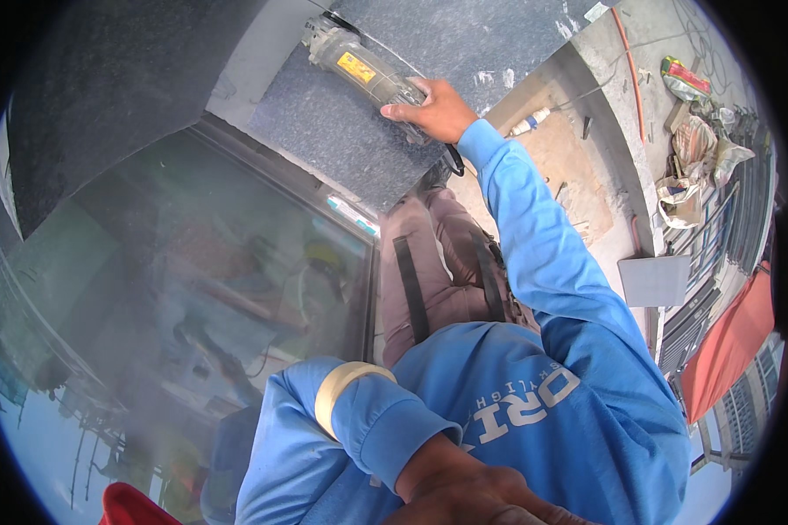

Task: The person measures and marks a large stone slab with a metal ruler and pencil, then uses an angle grinder to cut along the marked line. The person repositions the slab and continues cutting to complete the cut.

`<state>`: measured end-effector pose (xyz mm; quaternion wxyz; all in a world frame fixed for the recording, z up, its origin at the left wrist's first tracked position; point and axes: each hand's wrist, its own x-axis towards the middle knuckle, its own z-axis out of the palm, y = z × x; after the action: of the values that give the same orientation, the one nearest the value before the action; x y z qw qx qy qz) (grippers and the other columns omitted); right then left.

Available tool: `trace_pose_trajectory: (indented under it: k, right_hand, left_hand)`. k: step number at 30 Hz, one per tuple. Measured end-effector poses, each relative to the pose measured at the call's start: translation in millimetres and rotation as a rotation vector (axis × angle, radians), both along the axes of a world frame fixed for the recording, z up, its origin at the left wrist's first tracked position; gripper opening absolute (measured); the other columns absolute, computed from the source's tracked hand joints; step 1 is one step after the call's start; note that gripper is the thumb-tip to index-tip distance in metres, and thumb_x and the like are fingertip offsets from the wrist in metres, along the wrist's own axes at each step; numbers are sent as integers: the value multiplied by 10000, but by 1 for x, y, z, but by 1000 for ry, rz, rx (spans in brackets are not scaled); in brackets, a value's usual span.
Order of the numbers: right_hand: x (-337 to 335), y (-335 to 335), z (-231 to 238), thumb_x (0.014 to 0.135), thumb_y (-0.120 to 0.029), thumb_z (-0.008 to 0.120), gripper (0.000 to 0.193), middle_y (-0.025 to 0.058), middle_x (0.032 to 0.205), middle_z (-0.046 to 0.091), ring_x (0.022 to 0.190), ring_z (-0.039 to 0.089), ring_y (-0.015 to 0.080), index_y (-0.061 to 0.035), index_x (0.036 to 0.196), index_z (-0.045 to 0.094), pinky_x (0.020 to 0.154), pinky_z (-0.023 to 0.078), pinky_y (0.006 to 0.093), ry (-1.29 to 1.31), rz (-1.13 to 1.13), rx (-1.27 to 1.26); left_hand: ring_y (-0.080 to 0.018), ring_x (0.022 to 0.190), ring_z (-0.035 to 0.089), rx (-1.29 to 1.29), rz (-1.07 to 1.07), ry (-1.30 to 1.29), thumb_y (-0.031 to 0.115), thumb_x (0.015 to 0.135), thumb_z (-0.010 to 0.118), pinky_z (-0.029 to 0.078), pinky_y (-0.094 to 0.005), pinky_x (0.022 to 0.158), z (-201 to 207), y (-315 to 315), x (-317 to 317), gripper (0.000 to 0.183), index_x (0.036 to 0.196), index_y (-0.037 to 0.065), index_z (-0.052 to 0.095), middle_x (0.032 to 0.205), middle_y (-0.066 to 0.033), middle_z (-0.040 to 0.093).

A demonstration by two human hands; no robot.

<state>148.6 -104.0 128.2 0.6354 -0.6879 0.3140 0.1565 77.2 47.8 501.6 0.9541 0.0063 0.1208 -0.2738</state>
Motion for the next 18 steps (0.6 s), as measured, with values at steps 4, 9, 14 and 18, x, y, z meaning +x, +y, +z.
trace_pose_trajectory:
  k: [4,9,14,18]
  right_hand:
    - [-5,0,1,781,-476,864,763,161,943,733,808,685,207,34,1310,660,754,544,353,-24,-14,-29]
    - [7,3,-23,773,-498,868,784,160,952,734,811,693,198,30,1314,656,723,552,339,-68,-8,22]
    - [18,1,-31,792,-464,869,744,156,969,737,743,710,187,37,1297,650,653,591,316,-90,-48,82]
    - [20,0,-27,807,-442,866,716,149,998,734,733,722,186,31,1298,645,617,619,310,-75,-40,103]
  left_hand:
    - [-495,1379,493,46,69,29,643,938,637,366,-651,1156,2,-3,-8,443,1234,326,721,1273,-375,626]
    - [-479,1348,527,63,210,248,669,921,643,410,-640,1132,20,-16,4,450,1154,303,761,1239,-268,691]
    - [-463,1420,436,7,363,238,607,948,651,380,-617,1161,20,-29,-4,363,1135,318,769,1275,-317,645]
    - [-501,1477,332,39,335,-120,521,995,639,332,-608,1192,-8,-13,-23,289,1214,357,731,1355,-420,534]
